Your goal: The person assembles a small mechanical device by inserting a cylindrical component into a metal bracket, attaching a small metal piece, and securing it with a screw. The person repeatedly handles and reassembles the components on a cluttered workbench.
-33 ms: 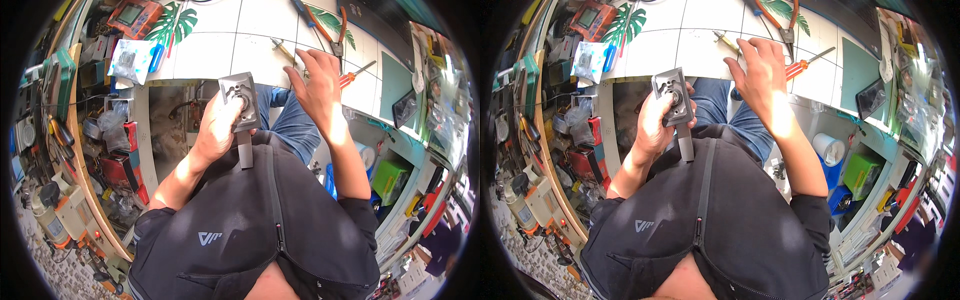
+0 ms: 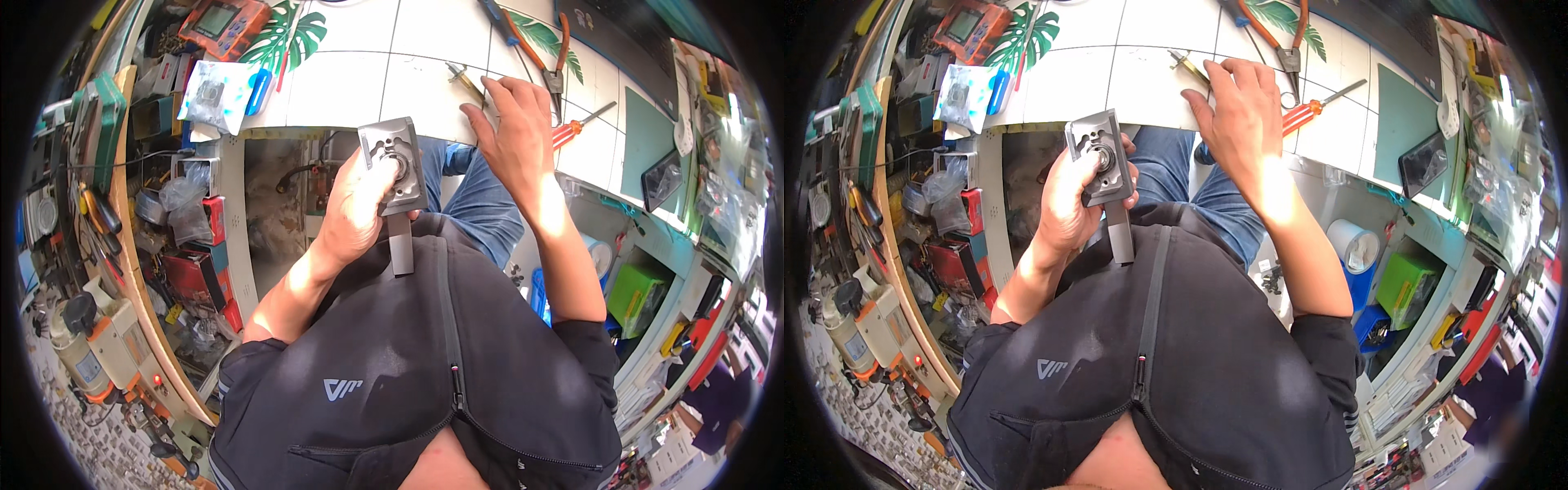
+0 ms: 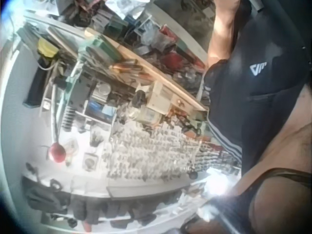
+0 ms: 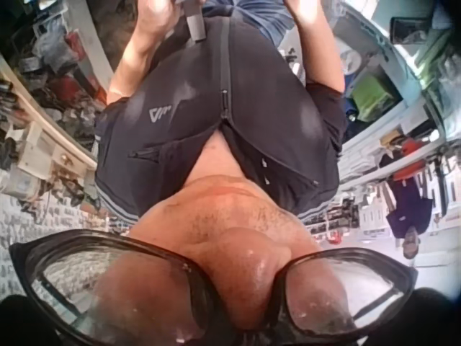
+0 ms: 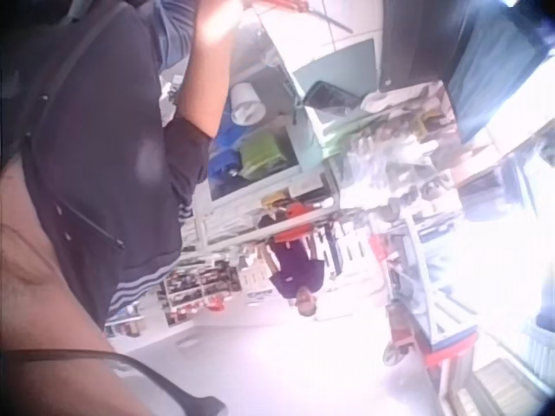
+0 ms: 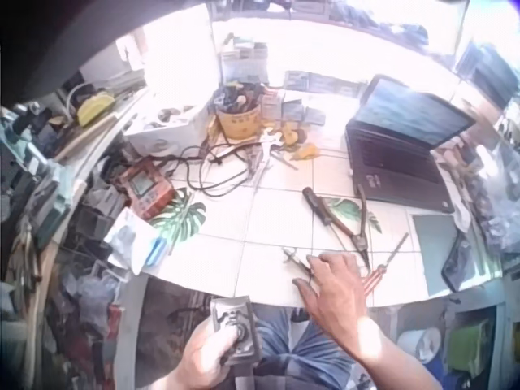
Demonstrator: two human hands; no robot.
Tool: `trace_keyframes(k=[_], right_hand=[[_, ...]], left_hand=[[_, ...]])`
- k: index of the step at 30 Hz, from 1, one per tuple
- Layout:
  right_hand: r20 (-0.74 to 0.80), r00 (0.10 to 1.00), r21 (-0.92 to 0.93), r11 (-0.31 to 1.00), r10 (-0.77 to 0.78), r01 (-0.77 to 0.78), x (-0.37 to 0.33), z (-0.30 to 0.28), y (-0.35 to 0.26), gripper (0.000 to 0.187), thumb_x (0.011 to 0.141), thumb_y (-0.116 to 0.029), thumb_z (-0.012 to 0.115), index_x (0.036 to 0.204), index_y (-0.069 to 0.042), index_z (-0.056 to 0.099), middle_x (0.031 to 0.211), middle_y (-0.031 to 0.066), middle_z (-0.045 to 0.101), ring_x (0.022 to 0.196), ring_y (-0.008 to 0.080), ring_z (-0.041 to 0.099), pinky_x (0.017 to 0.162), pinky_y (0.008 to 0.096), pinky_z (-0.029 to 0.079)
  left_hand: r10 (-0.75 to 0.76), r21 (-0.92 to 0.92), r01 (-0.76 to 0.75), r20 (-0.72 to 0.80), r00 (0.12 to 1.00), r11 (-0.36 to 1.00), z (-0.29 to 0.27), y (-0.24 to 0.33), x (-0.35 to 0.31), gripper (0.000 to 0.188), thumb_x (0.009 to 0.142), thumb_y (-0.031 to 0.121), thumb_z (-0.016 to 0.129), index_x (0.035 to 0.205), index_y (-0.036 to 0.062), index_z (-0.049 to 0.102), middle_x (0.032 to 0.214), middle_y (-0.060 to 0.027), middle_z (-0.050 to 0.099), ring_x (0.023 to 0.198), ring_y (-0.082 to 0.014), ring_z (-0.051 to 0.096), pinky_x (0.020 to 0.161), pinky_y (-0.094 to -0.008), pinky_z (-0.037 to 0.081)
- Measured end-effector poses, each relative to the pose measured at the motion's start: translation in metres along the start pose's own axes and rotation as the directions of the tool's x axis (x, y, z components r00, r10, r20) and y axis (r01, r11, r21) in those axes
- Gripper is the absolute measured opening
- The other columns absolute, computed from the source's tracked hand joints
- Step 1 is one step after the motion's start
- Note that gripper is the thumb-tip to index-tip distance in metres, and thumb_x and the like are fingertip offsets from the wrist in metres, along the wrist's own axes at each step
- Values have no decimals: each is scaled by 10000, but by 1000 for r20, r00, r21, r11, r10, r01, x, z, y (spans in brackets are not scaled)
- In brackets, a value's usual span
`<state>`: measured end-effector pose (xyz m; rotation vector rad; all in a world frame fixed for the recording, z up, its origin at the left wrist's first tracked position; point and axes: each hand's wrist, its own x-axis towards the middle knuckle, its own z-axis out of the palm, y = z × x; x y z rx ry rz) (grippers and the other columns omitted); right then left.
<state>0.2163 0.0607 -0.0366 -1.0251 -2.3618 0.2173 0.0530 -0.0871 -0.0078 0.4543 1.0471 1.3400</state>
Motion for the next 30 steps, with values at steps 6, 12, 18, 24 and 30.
trace_keyframes(k=[6,12,18,24,30], right_hand=[[-4,998,92,993,69,-68,9,6,-2,157,799,-112,668,935,-34,664,842,119,636,839,308,586,784,385,460],[133,982,488,853,135,-184,0,-65,-49,161,811,-1,668,963,5,617,815,77,618,674,145,568,647,260,471],[213,967,335,940,-136,59,-4,-97,-78,232,759,16,699,968,-13,604,810,91,615,674,229,587,618,306,478],[250,920,230,941,-302,247,2,-100,-86,267,723,0,715,961,-10,595,789,80,610,680,229,586,597,324,475],[272,883,178,921,-384,346,4,-100,-88,273,714,-26,697,963,3,590,769,82,590,695,231,575,608,325,474]], left_hand=[[11,29,-11,-12,1000,1000,-10,2,-3,351,938,203,433,1164,-61,481,950,-175,594,728,-217,607,622,-344,514],[19,-80,-13,72,997,997,-18,-7,-1,410,980,306,371,1182,-30,491,921,-134,615,753,-206,617,666,-333,519],[71,-141,-43,194,979,989,-13,-12,-1,475,1021,362,255,1254,5,466,1041,-97,621,878,-171,629,721,-332,540],[71,-82,-64,93,993,995,1,-3,-10,479,1024,382,268,1196,14,522,926,-29,612,766,-83,548,688,-238,462],[62,-112,-50,103,993,992,-1,-8,-12,472,1024,369,252,1193,20,522,942,-27,610,773,-78,541,687,-230,457]])
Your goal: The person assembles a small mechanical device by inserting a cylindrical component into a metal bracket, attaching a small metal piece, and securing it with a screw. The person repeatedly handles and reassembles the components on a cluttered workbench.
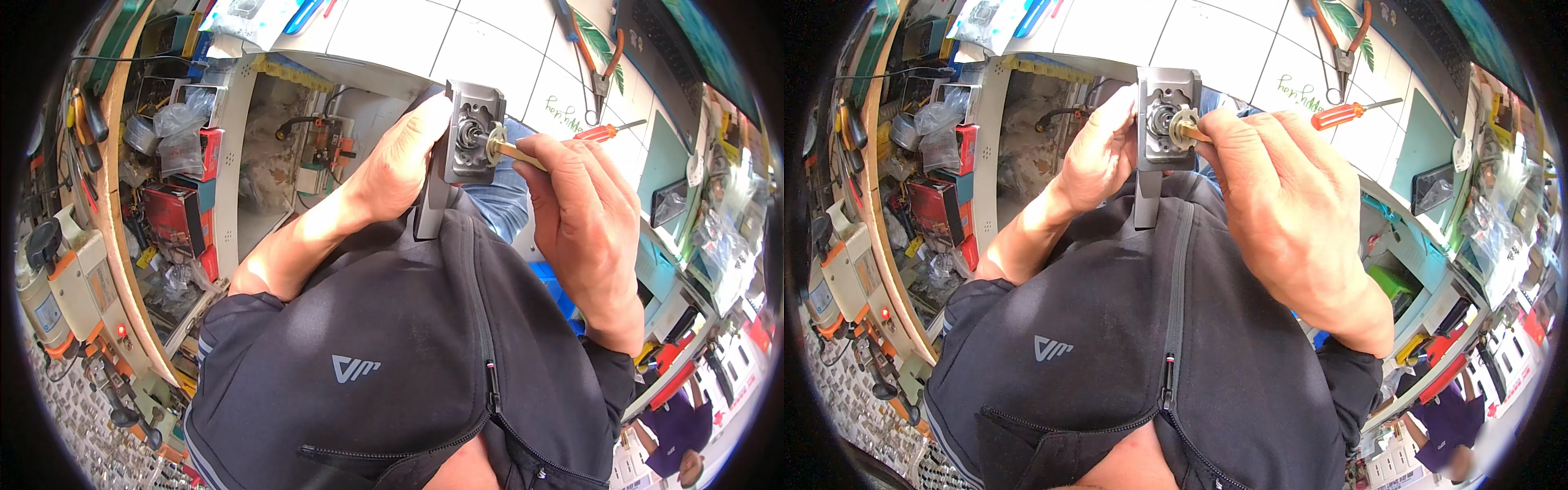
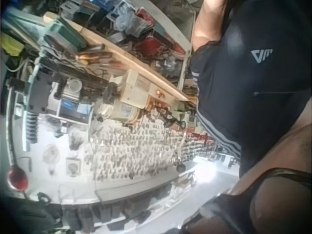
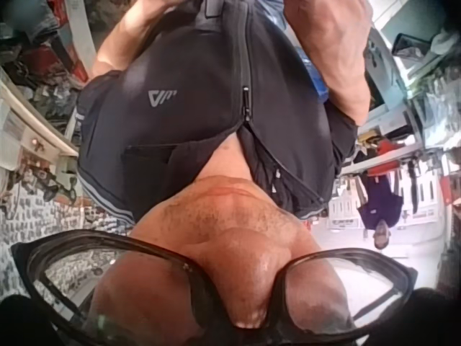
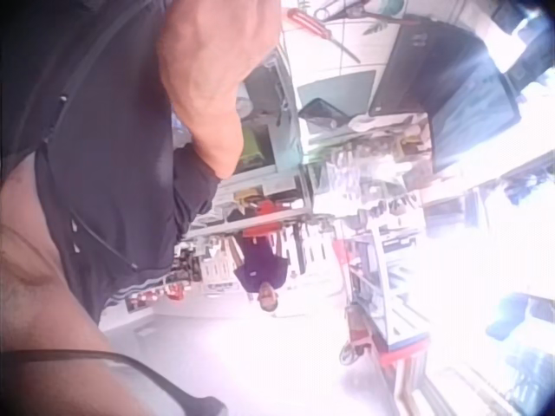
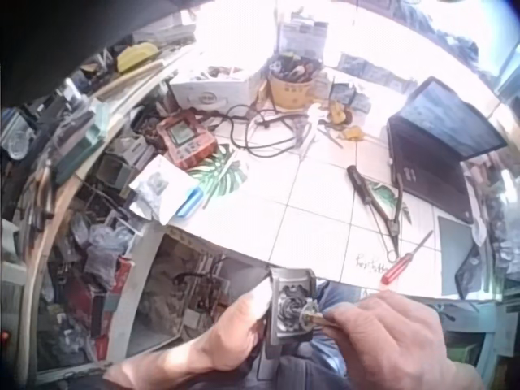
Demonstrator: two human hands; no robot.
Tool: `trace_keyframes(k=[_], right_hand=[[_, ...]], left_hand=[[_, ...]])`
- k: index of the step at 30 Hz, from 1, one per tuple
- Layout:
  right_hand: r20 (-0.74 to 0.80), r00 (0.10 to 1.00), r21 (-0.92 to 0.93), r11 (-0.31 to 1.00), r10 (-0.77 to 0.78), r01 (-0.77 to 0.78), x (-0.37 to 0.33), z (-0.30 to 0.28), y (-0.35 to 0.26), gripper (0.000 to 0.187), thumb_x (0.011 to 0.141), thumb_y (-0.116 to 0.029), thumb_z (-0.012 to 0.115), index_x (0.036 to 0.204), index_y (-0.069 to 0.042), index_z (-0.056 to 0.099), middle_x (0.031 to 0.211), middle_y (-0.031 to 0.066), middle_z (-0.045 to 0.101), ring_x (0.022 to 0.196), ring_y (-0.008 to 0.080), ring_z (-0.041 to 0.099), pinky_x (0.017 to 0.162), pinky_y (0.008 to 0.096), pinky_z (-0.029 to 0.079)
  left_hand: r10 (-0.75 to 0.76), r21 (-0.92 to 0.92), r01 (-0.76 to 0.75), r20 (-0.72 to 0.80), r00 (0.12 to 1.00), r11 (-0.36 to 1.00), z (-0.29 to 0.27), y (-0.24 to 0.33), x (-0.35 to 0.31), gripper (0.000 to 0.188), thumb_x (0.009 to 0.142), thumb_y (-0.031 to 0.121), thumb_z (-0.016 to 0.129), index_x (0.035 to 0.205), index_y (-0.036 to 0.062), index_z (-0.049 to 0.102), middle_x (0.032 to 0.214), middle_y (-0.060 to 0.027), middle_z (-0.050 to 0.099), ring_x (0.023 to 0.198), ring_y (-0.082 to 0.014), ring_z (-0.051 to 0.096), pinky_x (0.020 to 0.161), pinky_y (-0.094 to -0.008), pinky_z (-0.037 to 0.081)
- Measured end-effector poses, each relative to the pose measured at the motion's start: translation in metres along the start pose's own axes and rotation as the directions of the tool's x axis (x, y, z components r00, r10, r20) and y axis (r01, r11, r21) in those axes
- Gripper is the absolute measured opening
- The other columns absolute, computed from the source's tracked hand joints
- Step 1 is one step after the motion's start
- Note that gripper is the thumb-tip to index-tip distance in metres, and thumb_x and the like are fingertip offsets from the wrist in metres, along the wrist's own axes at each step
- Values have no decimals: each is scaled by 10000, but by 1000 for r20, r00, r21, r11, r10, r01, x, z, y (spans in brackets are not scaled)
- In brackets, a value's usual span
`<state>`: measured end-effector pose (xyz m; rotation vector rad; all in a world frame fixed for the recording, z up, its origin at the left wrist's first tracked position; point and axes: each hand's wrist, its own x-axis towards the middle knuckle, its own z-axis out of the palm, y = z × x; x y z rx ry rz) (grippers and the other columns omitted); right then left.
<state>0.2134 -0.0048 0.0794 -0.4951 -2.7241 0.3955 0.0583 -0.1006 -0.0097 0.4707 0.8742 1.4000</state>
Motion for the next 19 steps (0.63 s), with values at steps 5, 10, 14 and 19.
trace_keyframes(k=[5,10,14,19], right_hand=[[50,999,-26,1000,-5,7,1,-1,-3,269,721,-46,673,972,6,591,778,82,582,709,230,572,628,327,468],[69,997,-7,1000,23,-22,4,-1,-8,225,738,-6,685,948,-10,604,772,96,600,686,252,591,612,341,472],[105,994,-32,999,11,-7,1,0,-7,218,748,-46,663,953,-11,598,754,79,582,679,235,581,608,329,467],[197,975,-41,994,103,-97,6,-6,-15,205,764,13,681,950,-41,611,776,111,621,676,274,608,601,346,481]], left_hand=[[4,74,-6,28,1000,997,-4,-1,0,427,1027,316,265,1180,-1,507,1000,-58,593,867,-116,545,769,-269,461],[7,207,-24,84,996,978,-14,-3,2,419,1036,258,267,1256,-37,466,1150,-119,588,1047,-174,583,932,-318,472],[0,235,-13,55,998,972,-11,-2,0,383,1032,234,291,1223,-35,484,1141,-118,588,1054,-169,577,948,-320,460],[4,342,-22,55,998,939,-11,-5,-3,372,1028,242,313,1225,-25,482,1149,-118,584,1066,-165,569,965,-318,445]])
